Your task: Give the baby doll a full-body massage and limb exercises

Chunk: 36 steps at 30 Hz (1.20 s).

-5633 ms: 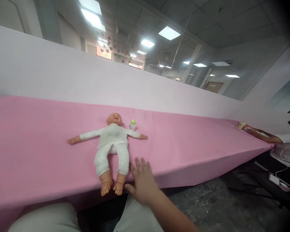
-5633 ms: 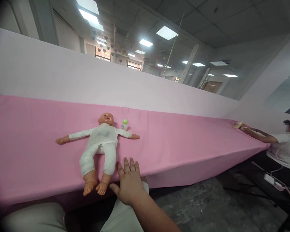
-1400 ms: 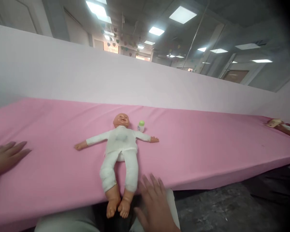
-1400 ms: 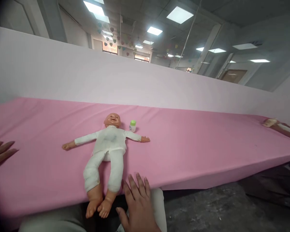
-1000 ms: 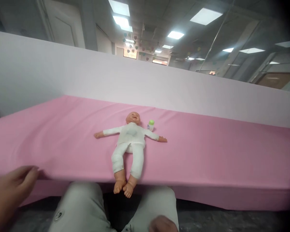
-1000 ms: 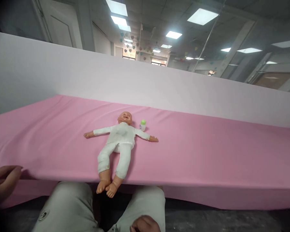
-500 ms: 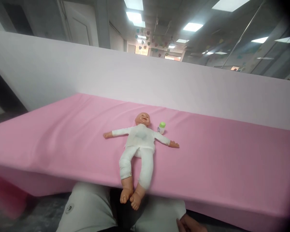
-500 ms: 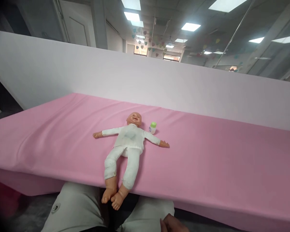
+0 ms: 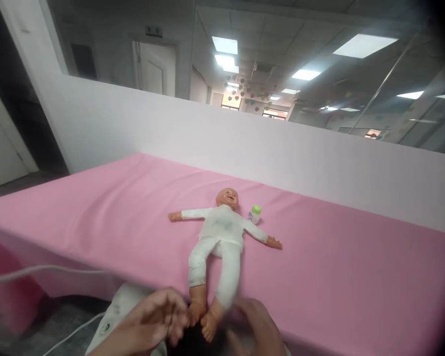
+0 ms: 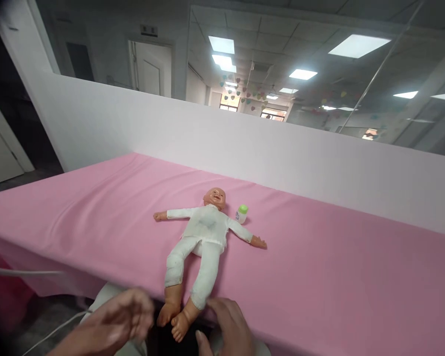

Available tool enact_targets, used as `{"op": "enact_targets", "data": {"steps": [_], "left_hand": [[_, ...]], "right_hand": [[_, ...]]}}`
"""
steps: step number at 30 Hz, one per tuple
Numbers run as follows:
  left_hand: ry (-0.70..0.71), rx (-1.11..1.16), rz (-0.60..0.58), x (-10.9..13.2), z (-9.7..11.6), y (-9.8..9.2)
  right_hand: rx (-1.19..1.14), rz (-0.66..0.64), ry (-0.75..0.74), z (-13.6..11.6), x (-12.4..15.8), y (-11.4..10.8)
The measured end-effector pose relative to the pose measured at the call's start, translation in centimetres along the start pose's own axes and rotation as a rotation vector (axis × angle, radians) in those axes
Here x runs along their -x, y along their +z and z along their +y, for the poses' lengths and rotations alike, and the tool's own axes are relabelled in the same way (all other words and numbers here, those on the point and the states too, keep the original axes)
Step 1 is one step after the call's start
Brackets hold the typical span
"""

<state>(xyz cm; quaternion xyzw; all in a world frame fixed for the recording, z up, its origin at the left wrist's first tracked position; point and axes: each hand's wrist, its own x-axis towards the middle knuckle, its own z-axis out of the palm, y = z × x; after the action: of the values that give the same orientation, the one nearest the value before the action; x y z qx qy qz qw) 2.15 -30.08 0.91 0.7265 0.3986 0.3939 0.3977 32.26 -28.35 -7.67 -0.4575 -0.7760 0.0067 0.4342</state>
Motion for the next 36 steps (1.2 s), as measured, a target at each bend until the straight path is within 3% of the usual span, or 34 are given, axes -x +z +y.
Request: {"op": "enact_targets", "data": {"steps": [3,5,8,11,13,18,24,31,33,36], "left_hand": [[0.026,0.081,0.044,-1.8,-0.8,1.1],[0.088,-0.158,0.062,-2.2,-1.0,1.2],[0.212,-0.558,-0.025,-2.4,-1.5,1.2],[0.256,-0.757,-0.117,-2.8,-2.6,1.6],[0.271,-0.818,-0.1,-3.2,-3.5,2.0],[0.392,-0.826,0.071,-3.8,-4.4,1.9],[0.53,-0.765,-0.049,-2.9,-2.8,0.9],[0.523,-0.832,-0.199,-1.9,-2.3,0.1],[0.489,-0.847,-0.202,-1.5,-2.5,0.1],[0.445,-0.822,-0.114,-0.9,-3.3,0.4]], "right_hand": [[0.125,-0.022,-0.063,-0.4,-0.7,1.2],[0.163,-0.037,-0.096,-0.7,-0.8,1.5],[0.223,-0.102,-0.135,-1.5,-1.1,1.5],[0.269,-0.143,-0.087,-2.3,-1.9,1.7],[0.236,-0.127,-0.049,-2.7,-2.3,1.8],[0.071,-0.171,-0.077,-3.1,-2.4,1.1],[0.045,-0.198,-0.109,-2.8,-0.9,0.1],[0.098,-0.229,-0.147,-2.8,0.6,0.1],[0.124,-0.217,-0.168,-2.7,0.7,0.1],[0.112,-0.202,-0.204,-2.3,0.7,-0.1]]}}
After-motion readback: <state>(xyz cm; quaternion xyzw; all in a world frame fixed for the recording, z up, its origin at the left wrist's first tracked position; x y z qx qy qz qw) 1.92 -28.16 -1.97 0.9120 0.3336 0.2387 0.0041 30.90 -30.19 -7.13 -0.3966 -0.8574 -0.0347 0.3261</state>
